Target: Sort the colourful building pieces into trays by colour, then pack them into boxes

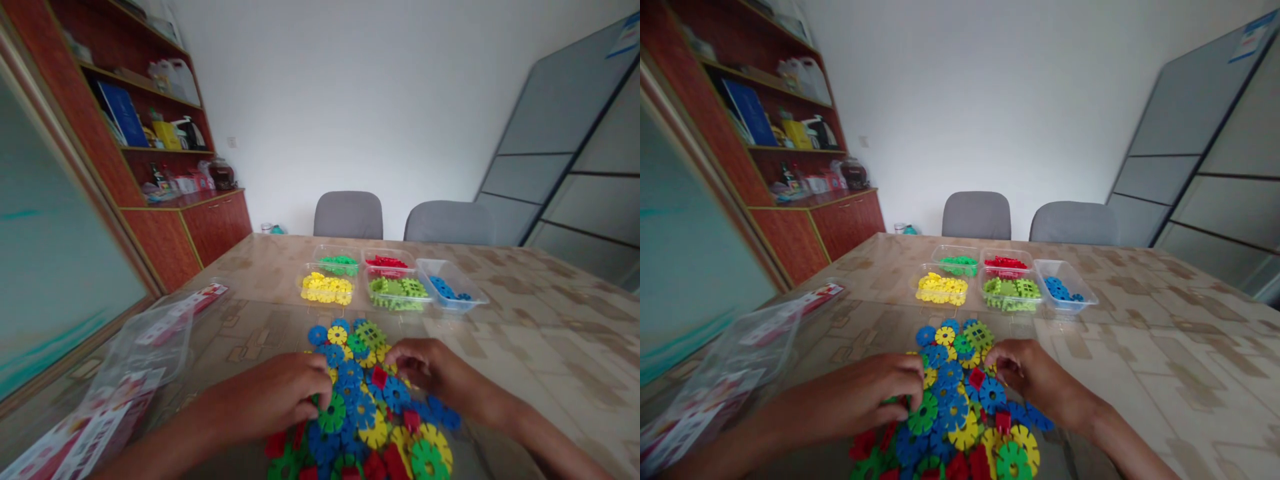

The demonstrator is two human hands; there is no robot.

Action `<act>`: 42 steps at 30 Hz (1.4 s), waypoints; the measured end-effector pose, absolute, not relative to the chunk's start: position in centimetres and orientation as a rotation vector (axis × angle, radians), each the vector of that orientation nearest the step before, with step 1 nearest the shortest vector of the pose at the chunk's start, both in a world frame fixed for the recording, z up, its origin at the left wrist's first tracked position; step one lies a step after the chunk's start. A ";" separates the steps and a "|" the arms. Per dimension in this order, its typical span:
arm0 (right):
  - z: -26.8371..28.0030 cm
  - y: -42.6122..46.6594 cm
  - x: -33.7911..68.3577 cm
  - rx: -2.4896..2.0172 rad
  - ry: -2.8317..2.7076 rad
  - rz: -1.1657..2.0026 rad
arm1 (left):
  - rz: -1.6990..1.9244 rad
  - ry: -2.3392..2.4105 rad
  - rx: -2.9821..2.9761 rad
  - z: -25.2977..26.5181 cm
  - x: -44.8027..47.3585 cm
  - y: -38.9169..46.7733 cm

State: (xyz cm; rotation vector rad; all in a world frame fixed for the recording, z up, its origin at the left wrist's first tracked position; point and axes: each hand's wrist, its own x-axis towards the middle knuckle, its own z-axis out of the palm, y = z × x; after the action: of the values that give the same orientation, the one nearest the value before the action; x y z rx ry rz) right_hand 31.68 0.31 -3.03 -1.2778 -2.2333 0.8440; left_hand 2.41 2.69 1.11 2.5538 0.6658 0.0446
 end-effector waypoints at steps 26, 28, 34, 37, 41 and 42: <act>0.7 -0.7 36.5 -1.501 -2.259 1.239 | 0.020 0.750 2.578 1.6 2.2 2.4; -0.1 -0.6 36.7 -1.623 -2.262 1.179 | 0.150 0.757 2.566 1.1 3.0 2.3; -1.7 -0.6 36.4 -1.812 -2.326 0.941 | 0.241 0.757 2.561 -1.0 4.8 2.2; -1.6 -0.7 36.3 -1.831 -2.335 0.904 | 0.198 0.767 2.557 -1.2 4.8 2.2; -1.4 -0.5 36.2 -1.735 -2.339 0.924 | 0.264 0.761 2.568 -1.4 4.6 2.4; -1.3 -0.4 36.1 -1.712 -2.334 0.914 | 0.283 0.739 2.585 -1.5 4.6 2.6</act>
State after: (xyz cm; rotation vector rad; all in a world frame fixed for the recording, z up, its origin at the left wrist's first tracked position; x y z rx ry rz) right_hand 36.09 -0.40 -1.29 -1.7121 -2.3335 0.9145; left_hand 4.57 2.59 -1.52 2.5847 0.7392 0.2829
